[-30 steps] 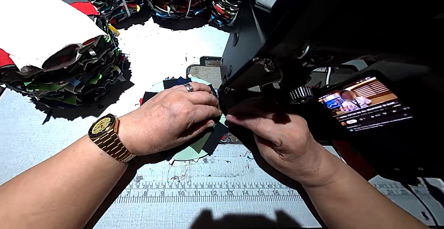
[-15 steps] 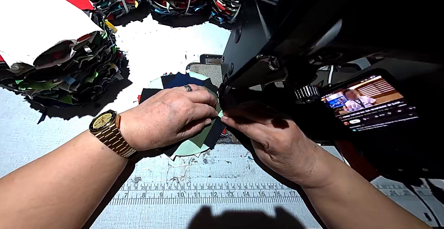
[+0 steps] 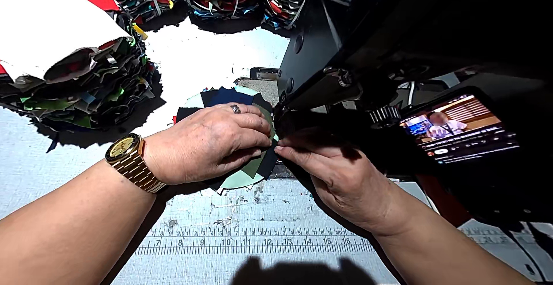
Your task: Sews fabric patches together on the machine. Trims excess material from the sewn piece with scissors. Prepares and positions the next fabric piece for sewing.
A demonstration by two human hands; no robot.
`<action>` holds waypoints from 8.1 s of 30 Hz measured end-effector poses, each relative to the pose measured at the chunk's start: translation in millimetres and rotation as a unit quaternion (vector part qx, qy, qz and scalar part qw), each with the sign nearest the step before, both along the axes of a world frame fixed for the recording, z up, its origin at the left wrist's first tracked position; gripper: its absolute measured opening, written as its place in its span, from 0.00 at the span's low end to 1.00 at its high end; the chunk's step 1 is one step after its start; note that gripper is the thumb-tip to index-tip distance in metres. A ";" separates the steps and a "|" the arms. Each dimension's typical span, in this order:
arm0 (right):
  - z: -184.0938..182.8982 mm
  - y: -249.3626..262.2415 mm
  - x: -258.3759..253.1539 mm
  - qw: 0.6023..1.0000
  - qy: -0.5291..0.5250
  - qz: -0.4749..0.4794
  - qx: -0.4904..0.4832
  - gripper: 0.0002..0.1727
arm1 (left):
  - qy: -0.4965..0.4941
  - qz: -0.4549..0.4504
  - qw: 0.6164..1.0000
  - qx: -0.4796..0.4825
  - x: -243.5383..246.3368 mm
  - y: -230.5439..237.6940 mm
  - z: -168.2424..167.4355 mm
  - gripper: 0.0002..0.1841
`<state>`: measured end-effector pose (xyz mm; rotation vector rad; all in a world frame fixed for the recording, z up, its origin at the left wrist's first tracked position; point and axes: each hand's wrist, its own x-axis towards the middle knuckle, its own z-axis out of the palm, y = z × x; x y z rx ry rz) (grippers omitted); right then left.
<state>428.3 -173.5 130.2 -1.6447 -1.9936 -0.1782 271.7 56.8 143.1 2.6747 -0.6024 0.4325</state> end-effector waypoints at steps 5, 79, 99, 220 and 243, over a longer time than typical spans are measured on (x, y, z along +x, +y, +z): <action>-0.2 1.6 0.0 1.000 -0.003 -0.022 -0.006 0.16 | 0.017 0.013 1.000 -0.008 2.6 5.3 -3.9 0.17; -1.3 4.4 1.2 0.996 -0.048 -0.077 -0.008 0.18 | 0.006 0.070 0.997 0.009 5.2 -4.7 -6.5 0.20; -1.8 2.8 -0.2 0.998 -0.036 -0.044 0.005 0.17 | 0.002 0.038 0.999 0.010 6.1 1.8 -5.2 0.17; -0.5 5.5 -5.0 0.998 -0.026 -0.041 0.029 0.17 | -0.006 0.158 0.985 0.061 9.6 -7.4 -11.4 0.24; -2.7 2.2 -7.3 1.000 0.001 0.002 -0.005 0.19 | -0.007 0.039 0.999 0.014 6.2 7.5 -5.7 0.19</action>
